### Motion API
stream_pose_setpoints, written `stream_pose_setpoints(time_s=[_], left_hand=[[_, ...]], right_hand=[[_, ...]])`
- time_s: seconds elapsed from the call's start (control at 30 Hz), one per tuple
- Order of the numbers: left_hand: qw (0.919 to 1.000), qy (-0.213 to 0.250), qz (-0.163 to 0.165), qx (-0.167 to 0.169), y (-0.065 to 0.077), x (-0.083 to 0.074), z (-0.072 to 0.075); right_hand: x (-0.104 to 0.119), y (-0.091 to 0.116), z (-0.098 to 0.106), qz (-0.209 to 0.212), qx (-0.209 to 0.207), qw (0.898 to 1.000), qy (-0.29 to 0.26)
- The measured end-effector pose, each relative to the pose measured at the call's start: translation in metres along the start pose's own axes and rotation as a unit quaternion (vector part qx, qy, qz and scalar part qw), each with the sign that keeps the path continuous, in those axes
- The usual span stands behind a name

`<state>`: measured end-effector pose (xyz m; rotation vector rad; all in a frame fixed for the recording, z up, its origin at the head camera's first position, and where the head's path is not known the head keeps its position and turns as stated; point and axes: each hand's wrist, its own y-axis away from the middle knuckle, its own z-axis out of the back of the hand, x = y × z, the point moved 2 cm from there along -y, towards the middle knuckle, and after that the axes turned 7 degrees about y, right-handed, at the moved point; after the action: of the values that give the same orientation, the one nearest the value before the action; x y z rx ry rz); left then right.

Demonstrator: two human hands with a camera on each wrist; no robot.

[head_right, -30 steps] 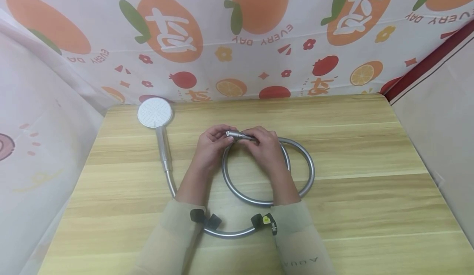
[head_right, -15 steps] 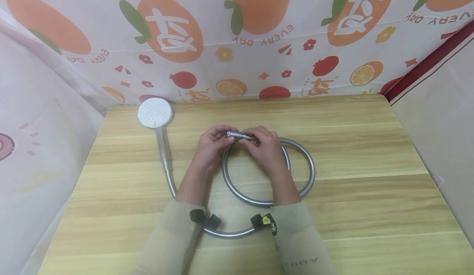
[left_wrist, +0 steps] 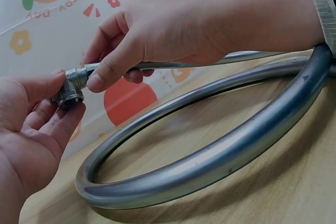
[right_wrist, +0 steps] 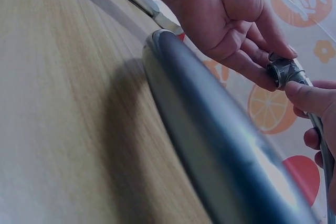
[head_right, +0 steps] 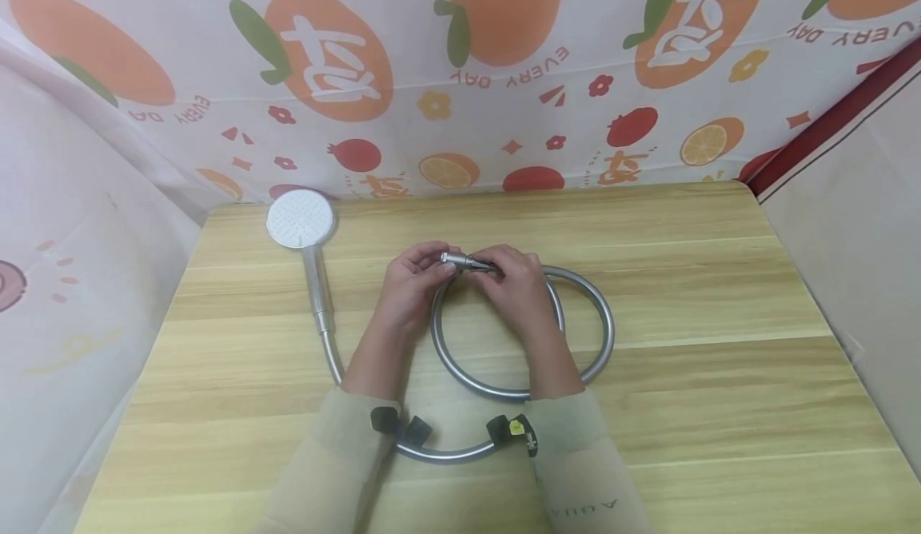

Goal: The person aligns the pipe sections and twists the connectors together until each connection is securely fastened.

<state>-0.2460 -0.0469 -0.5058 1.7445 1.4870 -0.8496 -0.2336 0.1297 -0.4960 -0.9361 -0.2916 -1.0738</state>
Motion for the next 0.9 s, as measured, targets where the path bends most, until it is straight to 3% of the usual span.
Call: stream_pose_setpoints(time_s=[0.5, 0.9], left_hand=[[0.9999, 0.002, 0.007, 0.014, 0.0, 0.0003, 0.0028], [0.9998, 0.003, 0.015, 0.015, -0.0001, 0.0005, 0.0022]], right_hand=[[0.0014, 0.0003, 0.001, -0.007, 0.013, 1.0, -0.004], [0.0015, 0.0006, 0.0027, -0.067, 0.045, 0.997, -0.017]])
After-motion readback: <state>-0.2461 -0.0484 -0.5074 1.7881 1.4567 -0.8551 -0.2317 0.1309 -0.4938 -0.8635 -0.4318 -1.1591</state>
